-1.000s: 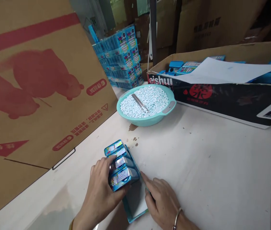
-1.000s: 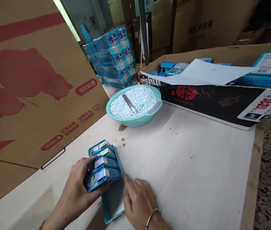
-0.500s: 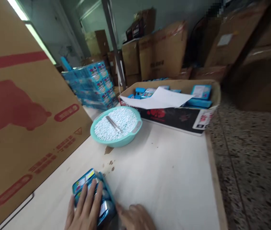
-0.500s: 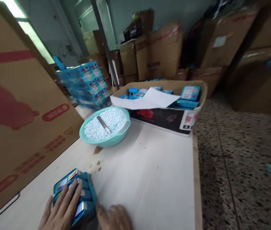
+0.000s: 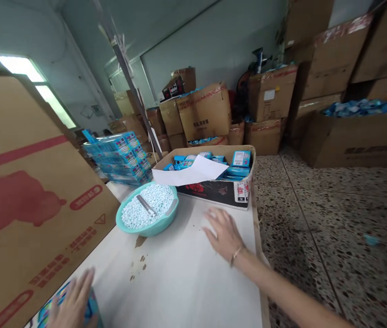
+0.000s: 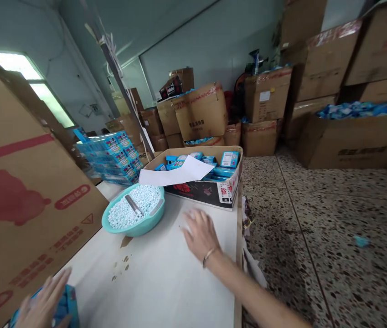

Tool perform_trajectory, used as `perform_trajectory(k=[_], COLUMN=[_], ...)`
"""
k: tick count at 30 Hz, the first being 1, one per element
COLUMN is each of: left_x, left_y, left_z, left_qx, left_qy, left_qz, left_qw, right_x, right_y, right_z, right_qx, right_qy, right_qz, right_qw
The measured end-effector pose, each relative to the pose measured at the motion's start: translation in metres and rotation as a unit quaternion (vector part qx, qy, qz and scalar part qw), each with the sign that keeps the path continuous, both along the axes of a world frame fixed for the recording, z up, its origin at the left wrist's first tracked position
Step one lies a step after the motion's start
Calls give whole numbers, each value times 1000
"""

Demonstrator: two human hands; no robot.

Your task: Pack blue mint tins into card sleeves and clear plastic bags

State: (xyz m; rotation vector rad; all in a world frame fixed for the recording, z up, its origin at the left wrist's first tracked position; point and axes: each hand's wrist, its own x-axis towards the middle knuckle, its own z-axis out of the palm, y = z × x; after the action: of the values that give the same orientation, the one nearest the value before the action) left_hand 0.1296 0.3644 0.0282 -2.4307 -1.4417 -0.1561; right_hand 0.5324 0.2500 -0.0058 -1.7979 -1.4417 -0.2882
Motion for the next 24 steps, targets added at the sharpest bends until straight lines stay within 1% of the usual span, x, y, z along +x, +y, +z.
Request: perform_trajectory(k=[2, 3, 4, 5, 7, 9, 11, 13, 15, 18, 21, 24], left_x=[53, 81, 108, 133, 172, 195, 205, 207, 205, 200, 191, 180], left_y=[10, 17, 23, 30, 42, 52, 59, 62, 64, 63, 49, 19], left_z=[10, 12, 14, 14, 12, 6, -1, -7, -12, -18, -23, -28], left_qx=[1, 3, 6, 4, -15, -38, -35, -11, 10, 24, 37, 45], left_qy=[-16, -22, -24, -24, -11, 6, 13, 0, -27, -70, -110, -153], left_qz=[-93, -130, -154, -166, -152, -110, -72, -52, -47, -68, -98, -123], left_qw=[996, 991, 988, 986, 988, 993, 997, 999, 998, 995, 988, 980], right_x=[42, 59, 74, 86, 104, 116, 122, 125, 127, 126, 118, 103], right_y=[10, 16, 21, 26, 35, 41, 45, 47, 47, 42, 33, 16], right_z=[25, 35, 43, 48, 54, 54, 52, 51, 52, 55, 56, 56], right_qx=[-11, -24, -46, -75, -141, -196, -222, -232, -236, -240, -241, -244], right_qy=[-51, -73, -86, -94, -91, -85, -86, -87, -84, -82, -81, -84], right_qz=[-72, -103, -131, -151, -166, -155, -141, -132, -118, -92, -73, -61], right_qw=[996, 992, 987, 981, 972, 965, 961, 960, 961, 963, 964, 964])
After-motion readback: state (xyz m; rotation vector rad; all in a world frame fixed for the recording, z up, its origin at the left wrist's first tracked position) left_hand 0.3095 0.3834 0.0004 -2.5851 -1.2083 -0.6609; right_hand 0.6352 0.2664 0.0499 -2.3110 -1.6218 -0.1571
